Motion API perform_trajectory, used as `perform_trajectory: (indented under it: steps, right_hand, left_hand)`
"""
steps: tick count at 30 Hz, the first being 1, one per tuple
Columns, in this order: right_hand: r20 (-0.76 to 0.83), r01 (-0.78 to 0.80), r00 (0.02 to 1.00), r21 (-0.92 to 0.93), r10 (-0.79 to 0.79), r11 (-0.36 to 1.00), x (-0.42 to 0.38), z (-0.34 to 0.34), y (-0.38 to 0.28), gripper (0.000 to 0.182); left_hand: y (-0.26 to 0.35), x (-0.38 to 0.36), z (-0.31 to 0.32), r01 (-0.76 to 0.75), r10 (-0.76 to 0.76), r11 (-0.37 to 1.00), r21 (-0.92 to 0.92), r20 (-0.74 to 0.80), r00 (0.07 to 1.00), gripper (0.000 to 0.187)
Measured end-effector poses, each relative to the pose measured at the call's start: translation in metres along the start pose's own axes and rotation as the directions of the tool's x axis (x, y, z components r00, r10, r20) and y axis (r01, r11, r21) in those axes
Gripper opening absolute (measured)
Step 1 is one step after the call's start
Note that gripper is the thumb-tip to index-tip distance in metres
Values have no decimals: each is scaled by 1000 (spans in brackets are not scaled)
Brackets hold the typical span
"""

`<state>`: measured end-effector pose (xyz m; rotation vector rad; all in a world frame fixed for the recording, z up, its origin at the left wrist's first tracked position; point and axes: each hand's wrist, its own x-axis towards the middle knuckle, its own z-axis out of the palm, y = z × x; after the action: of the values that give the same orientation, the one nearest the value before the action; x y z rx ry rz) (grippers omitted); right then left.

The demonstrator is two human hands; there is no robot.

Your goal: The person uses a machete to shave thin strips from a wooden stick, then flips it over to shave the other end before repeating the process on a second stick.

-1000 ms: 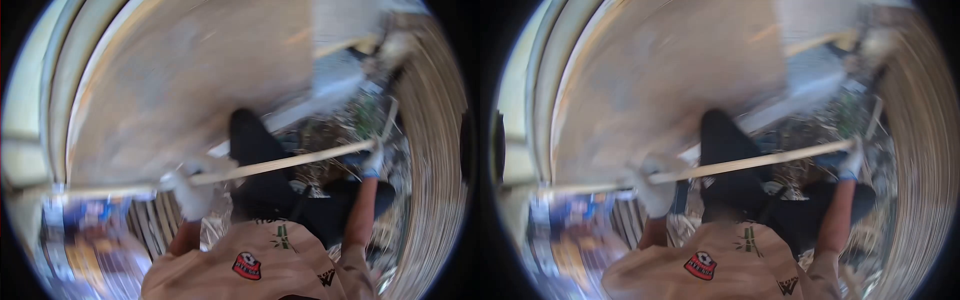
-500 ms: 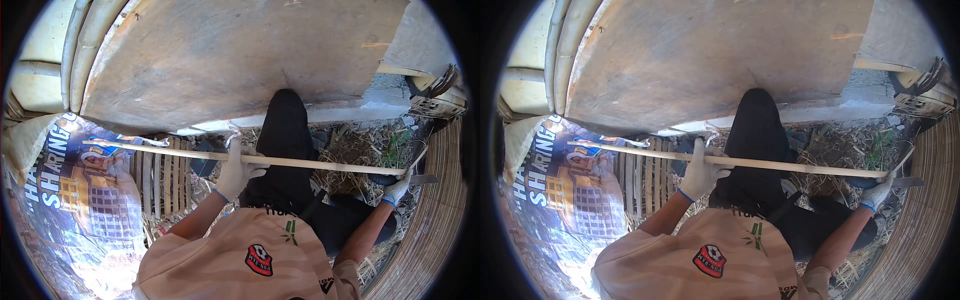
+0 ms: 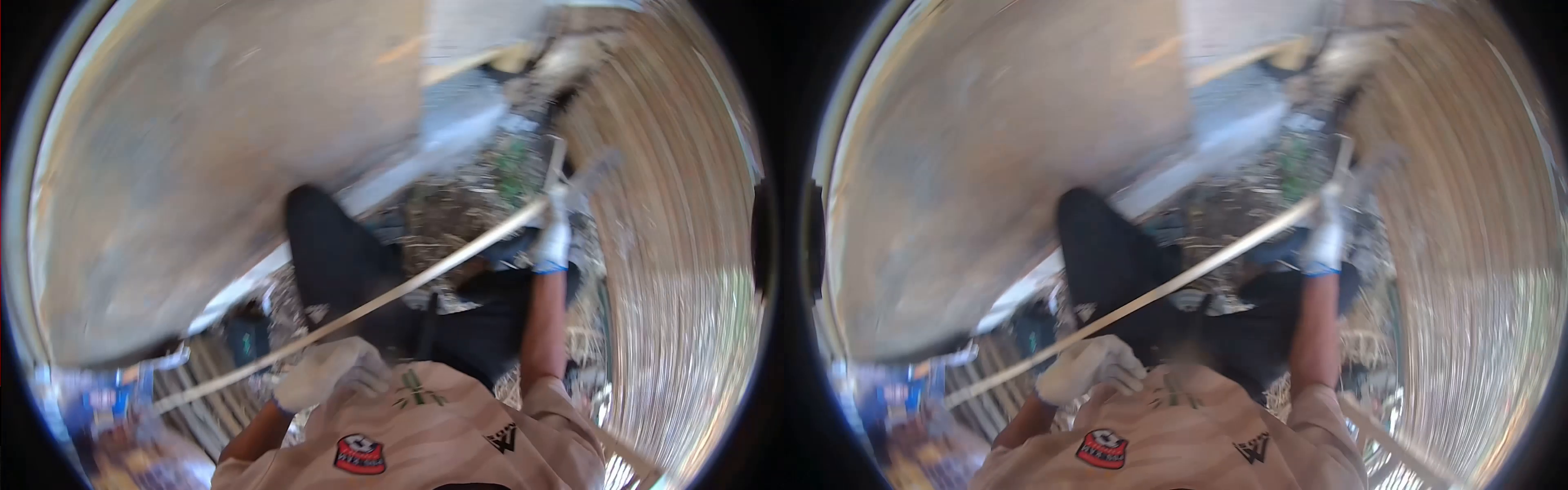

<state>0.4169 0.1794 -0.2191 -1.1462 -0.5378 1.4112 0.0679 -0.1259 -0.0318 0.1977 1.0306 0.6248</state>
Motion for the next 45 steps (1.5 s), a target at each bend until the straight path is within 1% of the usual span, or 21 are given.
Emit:
perform_trajectory:
  steps: [2, 4, 8, 11, 12, 14, 17, 18, 20, 21, 23, 24, 26, 27, 31, 33, 34, 40, 42, 43, 45]
  right_hand:
    - [-51, 11, 999, 18, -10, 1000, -31, 35, -13, 33]
    - [201, -69, 978, 93, 50, 993, -43, 35, -12, 29]
    - [278, -142, 956, 178, 88, 974, -101, 69, -40, 27]
    - [269, -135, 960, 203, 77, 970, -125, 76, -63, 27]
    - [257, -123, 964, 199, 70, 972, -130, 80, -68, 26]
    - [210, -56, 977, 101, 34, 993, -138, 80, -82, 28]
    - [203, 87, 979, -337, -18, 937, -142, 65, -93, 38]
    - [178, 216, 976, -703, -127, 678, -148, 68, -102, 38]
    - [469, 541, 841, -747, -269, 387, -155, 69, -110, 37]
    - [499, 544, 839, -766, -217, 341, -160, 71, -111, 36]
    - [561, 577, 814, -810, -153, 100, -168, 75, -110, 48]
    - [585, 590, 799, -807, -136, -6, -169, 72, -103, 52]
    - [619, 618, 773, -784, -143, -52, -171, 72, -98, 57]
    - [620, 616, 776, -785, -115, -72, -169, 71, -96, 57]
    - [608, 588, 779, -793, -151, -158, -158, 73, -95, 58]
    - [510, 481, 814, -860, -277, -170, -146, 75, -102, 57]
    - [409, 394, 852, -912, -325, -116, -131, 71, -103, 56]
    - [596, 562, 775, -802, -210, -204, -148, 75, -108, 58]
    - [606, 545, 745, -794, -279, -268, -136, 68, -112, 57]
    - [432, 396, 842, -902, -322, -175, -124, 69, -121, 57]
    - [422, 383, 837, -906, -348, -179, -117, 71, -120, 48]
  left_hand:
    - [32, 8, 19, -306, 291, 884, 353, 96, 952, 33]
    - [69, 37, 28, -531, 506, 539, 655, 253, 825, 21]
    - [97, 100, 60, -629, 703, 84, 773, 401, 588, 36]
    - [98, 128, 67, -554, 486, 116, 824, 439, 756, 44]
    - [98, 121, 74, -484, 334, 500, 718, 356, 873, 32]
    - [104, 121, 70, -357, 131, 753, 553, 406, 904, 30]
    - [94, 132, 68, -364, 168, 703, 611, 354, 920, 31]
    - [94, 137, 69, -374, 170, 703, 605, 367, 915, 31]
    - [95, 145, 72, -499, 337, 429, 753, 379, 862, 27]
    - [98, 146, 76, -508, 346, 430, 746, 384, 856, 27]
    - [104, 145, 83, -635, 562, 131, 761, 471, 680, 24]
    - [103, 152, 78, -638, 563, 133, 758, 472, 678, 24]
    - [99, 169, 62, -657, 610, -408, 633, 725, 320, 28]
    - [99, 162, 65, -646, 610, -235, 726, 628, 484, 34]
    - [97, 161, 71, -528, 583, -441, 726, 679, 446, 30]
    - [104, 149, 82, -423, 560, -39, 905, 370, 741, 22]
    - [104, 149, 80, -423, 561, -42, 905, 372, 740, 22]
    - [95, 155, 70, -513, 626, -158, 844, 487, 609, 18]
    - [93, 145, 72, -527, 624, -59, 848, 443, 643, 17]
    - [99, 132, 79, -480, 606, 4, 877, 380, 699, 14]
    - [91, 144, 72, -496, 632, -36, 867, 405, 661, 15]
